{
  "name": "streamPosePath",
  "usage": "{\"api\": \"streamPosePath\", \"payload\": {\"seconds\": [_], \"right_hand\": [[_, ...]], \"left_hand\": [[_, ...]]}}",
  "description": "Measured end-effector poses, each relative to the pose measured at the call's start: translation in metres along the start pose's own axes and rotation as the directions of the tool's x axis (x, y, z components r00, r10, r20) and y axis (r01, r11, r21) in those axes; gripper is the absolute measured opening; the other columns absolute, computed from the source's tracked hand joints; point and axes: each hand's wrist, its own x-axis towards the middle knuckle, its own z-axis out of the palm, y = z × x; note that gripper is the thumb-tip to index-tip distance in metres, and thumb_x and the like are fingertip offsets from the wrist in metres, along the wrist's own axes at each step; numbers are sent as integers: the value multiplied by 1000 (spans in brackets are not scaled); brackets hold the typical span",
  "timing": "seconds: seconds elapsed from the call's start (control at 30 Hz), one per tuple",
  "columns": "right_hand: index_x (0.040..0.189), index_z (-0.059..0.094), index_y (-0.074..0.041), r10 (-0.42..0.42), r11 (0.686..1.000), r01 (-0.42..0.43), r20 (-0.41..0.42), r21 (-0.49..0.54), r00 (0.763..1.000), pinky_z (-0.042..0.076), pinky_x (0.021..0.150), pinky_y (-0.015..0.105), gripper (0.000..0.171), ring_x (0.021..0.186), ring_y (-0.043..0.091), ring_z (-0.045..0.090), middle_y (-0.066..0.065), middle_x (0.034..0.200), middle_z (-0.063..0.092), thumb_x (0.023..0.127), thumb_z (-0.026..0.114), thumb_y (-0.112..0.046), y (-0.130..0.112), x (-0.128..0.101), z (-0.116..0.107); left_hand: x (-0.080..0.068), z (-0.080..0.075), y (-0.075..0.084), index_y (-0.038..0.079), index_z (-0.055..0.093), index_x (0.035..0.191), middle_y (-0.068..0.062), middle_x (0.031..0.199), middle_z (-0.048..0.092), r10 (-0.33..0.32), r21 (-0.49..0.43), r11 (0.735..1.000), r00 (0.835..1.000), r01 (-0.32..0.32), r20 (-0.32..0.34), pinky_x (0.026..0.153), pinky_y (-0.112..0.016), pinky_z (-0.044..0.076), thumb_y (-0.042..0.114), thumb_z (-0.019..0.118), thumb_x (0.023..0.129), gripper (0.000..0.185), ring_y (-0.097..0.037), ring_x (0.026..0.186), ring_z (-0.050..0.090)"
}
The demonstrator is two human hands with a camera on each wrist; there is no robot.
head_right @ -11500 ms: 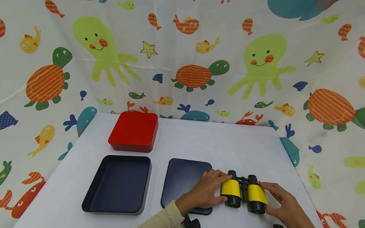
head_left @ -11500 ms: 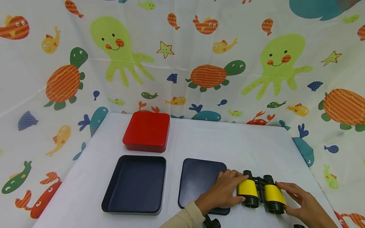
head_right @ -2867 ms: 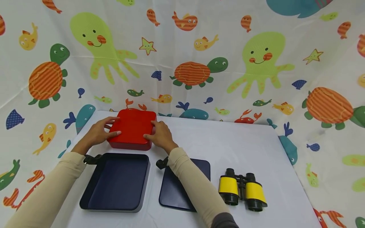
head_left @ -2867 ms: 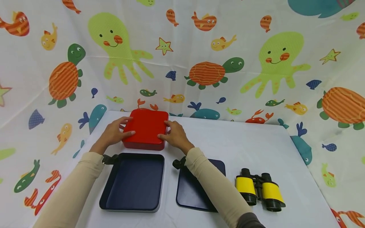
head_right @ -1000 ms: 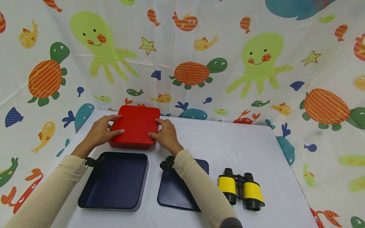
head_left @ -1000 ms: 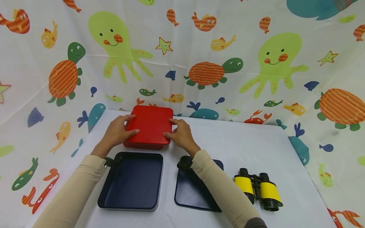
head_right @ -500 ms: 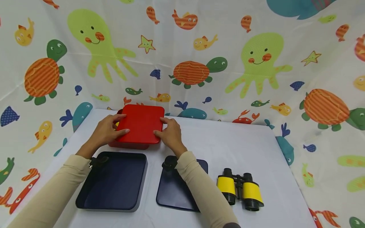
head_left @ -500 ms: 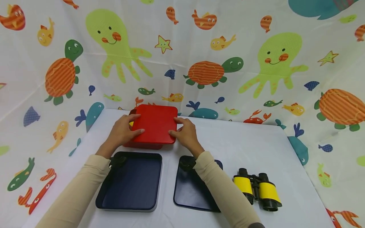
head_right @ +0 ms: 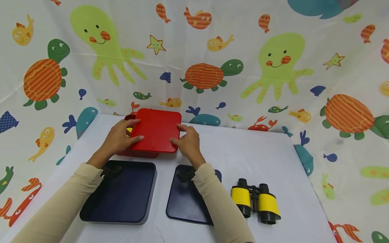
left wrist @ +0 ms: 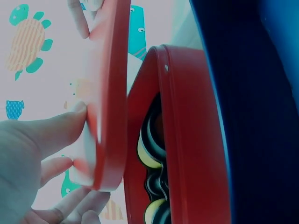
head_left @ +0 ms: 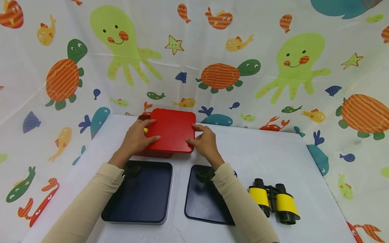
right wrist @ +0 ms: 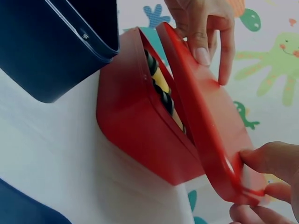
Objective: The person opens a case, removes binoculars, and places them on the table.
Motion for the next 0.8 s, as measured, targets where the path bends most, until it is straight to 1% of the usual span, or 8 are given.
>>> {"api": "streamPosePath", "payload": {"seconds": [0.2, 0.37, 0.47, 0.53, 0.63, 0.8], "right_hand": [[148, 64, -20, 6, 1000, -6, -26, 12, 1000, 64, 75, 31, 67, 87, 20, 69, 8, 138, 68, 86, 90, -22, 2, -3, -11], [149, 63, -21, 21, 1000, -21, -39, 13, 999, 65, 76, 32, 69, 89, 21, 70, 8, 139, 68, 86, 90, -23, 5, -6, -18], [149, 63, -21, 26, 1000, -26, -45, 9, 999, 65, 76, 33, 69, 89, 21, 70, 8, 138, 69, 86, 91, -24, 9, -6, -21], [149, 63, -21, 29, 1000, -29, -50, 8, 998, 65, 77, 33, 69, 89, 22, 70, 8, 137, 69, 86, 91, -24, 11, -7, -23], [150, 63, -22, 43, 999, -42, -56, 10, 998, 64, 77, 31, 70, 90, 22, 70, 8, 137, 69, 86, 91, -24, 16, -8, -26], [151, 62, -22, 78, 997, -76, -54, 24, 996, 63, 75, 30, 70, 92, 22, 69, 9, 138, 68, 86, 90, -22, 23, -10, -33]], "left_hand": [[3, 5, 10, 9, 51, 157, -26, 145, 55, 27, -22, 999, 1000, -27, -5, 104, -60, 55, 31, 84, 91, 78, -42, 123, 55], [4, 8, 18, 9, 52, 157, -25, 139, 56, 45, -14, 999, 999, -46, -15, 101, -58, 55, 32, 85, 89, 78, -39, 121, 55], [4, 11, 22, 10, 52, 156, -25, 135, 58, 55, -10, 998, 998, -55, -22, 94, -56, 55, 32, 86, 89, 79, -37, 115, 56], [5, 14, 24, 10, 53, 155, -24, 134, 58, 62, -7, 998, 998, -62, -29, 92, -56, 55, 33, 86, 88, 78, -36, 114, 56], [7, 19, 27, 10, 54, 155, -24, 133, 58, 70, -8, 998, 997, -70, -29, 92, -54, 56, 33, 86, 88, 78, -36, 113, 56], [10, 27, 35, 9, 54, 155, -24, 136, 58, 73, -18, 997, 997, -73, -14, 96, -55, 58, 33, 86, 88, 78, -37, 115, 57]]}}
